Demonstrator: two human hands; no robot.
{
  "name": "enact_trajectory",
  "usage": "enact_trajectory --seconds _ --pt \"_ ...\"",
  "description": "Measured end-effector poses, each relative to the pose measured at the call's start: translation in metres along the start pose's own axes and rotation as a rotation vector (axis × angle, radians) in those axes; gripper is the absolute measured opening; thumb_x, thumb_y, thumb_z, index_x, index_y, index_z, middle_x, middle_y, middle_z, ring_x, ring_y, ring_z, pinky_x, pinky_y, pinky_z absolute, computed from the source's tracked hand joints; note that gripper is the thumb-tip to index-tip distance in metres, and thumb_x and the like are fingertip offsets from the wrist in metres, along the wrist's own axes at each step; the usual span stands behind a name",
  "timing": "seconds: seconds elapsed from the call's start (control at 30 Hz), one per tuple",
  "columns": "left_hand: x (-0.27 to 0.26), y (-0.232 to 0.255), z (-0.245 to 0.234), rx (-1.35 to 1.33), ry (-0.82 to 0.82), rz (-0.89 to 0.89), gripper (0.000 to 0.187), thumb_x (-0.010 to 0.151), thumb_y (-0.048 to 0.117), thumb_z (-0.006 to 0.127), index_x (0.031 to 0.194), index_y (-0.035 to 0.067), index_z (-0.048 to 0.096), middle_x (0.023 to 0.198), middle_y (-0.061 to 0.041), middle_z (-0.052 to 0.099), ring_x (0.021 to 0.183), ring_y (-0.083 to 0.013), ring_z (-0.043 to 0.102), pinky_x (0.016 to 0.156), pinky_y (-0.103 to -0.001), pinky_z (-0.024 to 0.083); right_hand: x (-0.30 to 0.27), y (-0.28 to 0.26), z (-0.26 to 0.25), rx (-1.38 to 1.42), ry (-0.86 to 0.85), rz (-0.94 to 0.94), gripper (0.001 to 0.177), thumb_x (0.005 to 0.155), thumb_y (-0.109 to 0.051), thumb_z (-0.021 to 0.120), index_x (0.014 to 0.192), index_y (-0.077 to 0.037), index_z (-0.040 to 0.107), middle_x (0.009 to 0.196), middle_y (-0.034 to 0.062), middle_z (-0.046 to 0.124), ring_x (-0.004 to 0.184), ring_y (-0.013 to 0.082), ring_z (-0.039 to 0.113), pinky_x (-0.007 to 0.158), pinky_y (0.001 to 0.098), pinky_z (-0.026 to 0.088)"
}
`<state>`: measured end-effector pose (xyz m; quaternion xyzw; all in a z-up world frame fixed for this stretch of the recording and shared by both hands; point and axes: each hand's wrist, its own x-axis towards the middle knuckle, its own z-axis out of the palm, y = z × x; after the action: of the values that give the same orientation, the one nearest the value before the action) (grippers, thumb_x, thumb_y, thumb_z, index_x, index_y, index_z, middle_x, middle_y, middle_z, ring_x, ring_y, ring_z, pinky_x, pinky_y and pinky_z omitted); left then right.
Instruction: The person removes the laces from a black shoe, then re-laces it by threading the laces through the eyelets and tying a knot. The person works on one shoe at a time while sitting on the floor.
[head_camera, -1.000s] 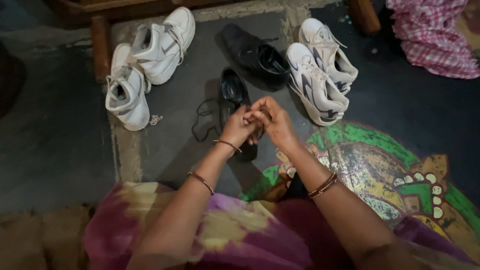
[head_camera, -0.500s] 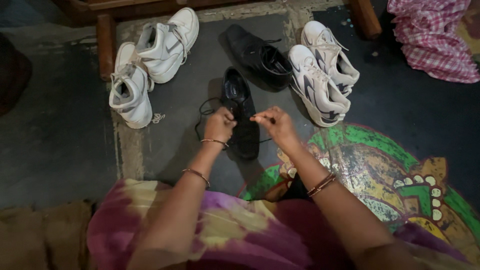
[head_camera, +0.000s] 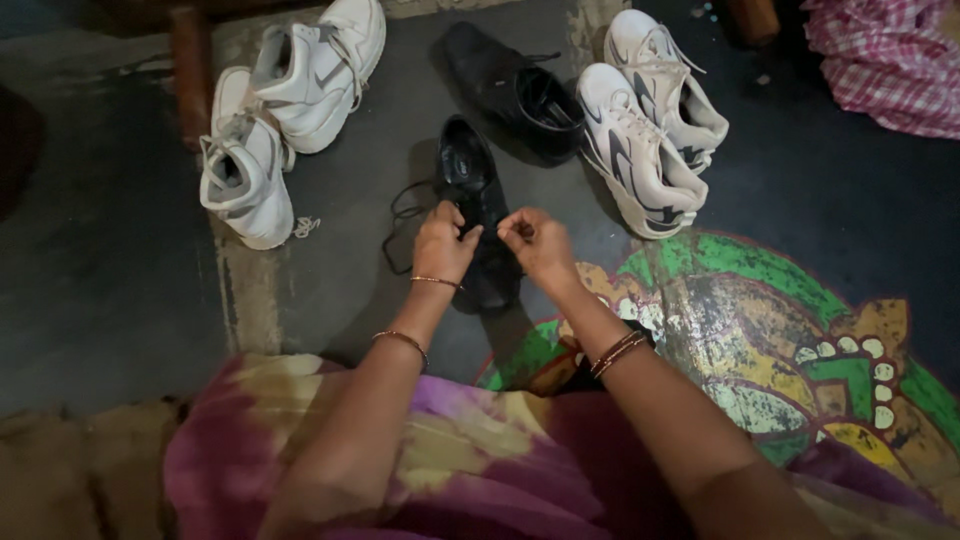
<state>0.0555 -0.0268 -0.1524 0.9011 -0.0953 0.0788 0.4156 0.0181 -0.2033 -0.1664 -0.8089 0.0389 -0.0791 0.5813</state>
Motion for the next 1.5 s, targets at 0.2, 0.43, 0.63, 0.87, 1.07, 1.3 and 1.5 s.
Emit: enact_trajectory --seconds 0.2,0.43,0.63,0.87,1.07,1.3,1.5 --pt "-0.002 -0.015 0.010 -0.089 0.100 -0.010 0.022 0.078 0.009 0.083 0.087 -0.001 0.065 0.080 -0.017 0.071 0.074 -0.0312 0.072 0.066 -0.040 0.057 -0.007 -0.022 0.002 -0.085 0.031 -0.090 0.011 0.086 -0.009 0.079 0.094 -0.003 0.073 0.088 0.0075 0.066 0.075 0.0156 0.067 0.070 0.0307 0.054" --pt "0.003 -0.064 0.018 -0.930 -0.120 -0.500 0.009 0.090 0.000 0.071 0.093 -0.008 0.067 0.085 -0.012 0.072 0.078 -0.0235 0.076 0.071 -0.034 0.065 -0.008 -0.052 0.016 -0.189 0.058 -0.048 0.011 0.087 -0.010 0.078 0.097 -0.007 0.076 0.088 0.0086 0.066 0.073 0.0207 0.065 0.068 0.0357 0.053" --pt "0.004 -0.083 0.022 -1.046 -0.180 -0.639 0.013 0.092 0.003 0.072 0.096 -0.009 0.068 0.088 -0.013 0.072 0.079 -0.0255 0.076 0.074 -0.035 0.066 -0.011 -0.067 0.026 -0.306 0.076 0.009 0.012 0.086 -0.015 0.080 0.095 -0.008 0.076 0.091 0.0079 0.067 0.075 0.0223 0.067 0.068 0.0379 0.053" --pt "0.005 -0.087 0.028 -1.100 -0.203 -0.704 0.019 0.090 0.005 0.074 0.101 -0.010 0.068 0.092 -0.016 0.073 0.083 -0.0273 0.076 0.078 -0.037 0.065 -0.005 -0.064 0.036 -0.378 0.121 -0.101 0.009 0.086 -0.016 0.078 0.091 -0.010 0.076 0.090 0.0080 0.067 0.075 0.0256 0.068 0.066 0.0394 0.053" --pt "0.011 -0.091 0.031 -1.164 -0.217 -0.769 0.030 0.087 0.004 0.077 0.110 -0.011 0.065 0.096 -0.019 0.074 0.083 -0.0292 0.077 0.080 -0.037 0.064 -0.003 -0.060 0.037 -0.369 0.089 -0.160 0.008 0.086 -0.015 0.078 0.090 -0.010 0.074 0.090 0.0082 0.068 0.075 0.0253 0.069 0.066 0.0387 0.054" --pt "0.011 -0.091 0.030 -1.156 -0.217 -0.781 0.031 0.085 0.006 0.079 0.107 -0.013 0.066 0.096 -0.020 0.074 0.081 -0.0290 0.077 0.079 -0.038 0.066 -0.006 -0.061 0.045 -0.401 0.156 -0.127 0.011 0.086 -0.016 0.080 0.090 -0.007 0.074 0.088 0.0096 0.068 0.073 0.0258 0.068 0.065 0.0384 0.053" --pt "0.010 -0.085 0.029 -1.118 -0.267 -0.793 0.031 0.086 0.009 0.079 0.106 -0.012 0.067 0.091 -0.018 0.074 0.078 -0.0281 0.076 0.072 -0.038 0.065 -0.008 -0.054 0.047 -0.375 0.177 -0.199 0.011 0.086 -0.012 0.080 0.091 -0.006 0.073 0.087 0.0115 0.066 0.070 0.0258 0.065 0.063 0.0380 0.052"
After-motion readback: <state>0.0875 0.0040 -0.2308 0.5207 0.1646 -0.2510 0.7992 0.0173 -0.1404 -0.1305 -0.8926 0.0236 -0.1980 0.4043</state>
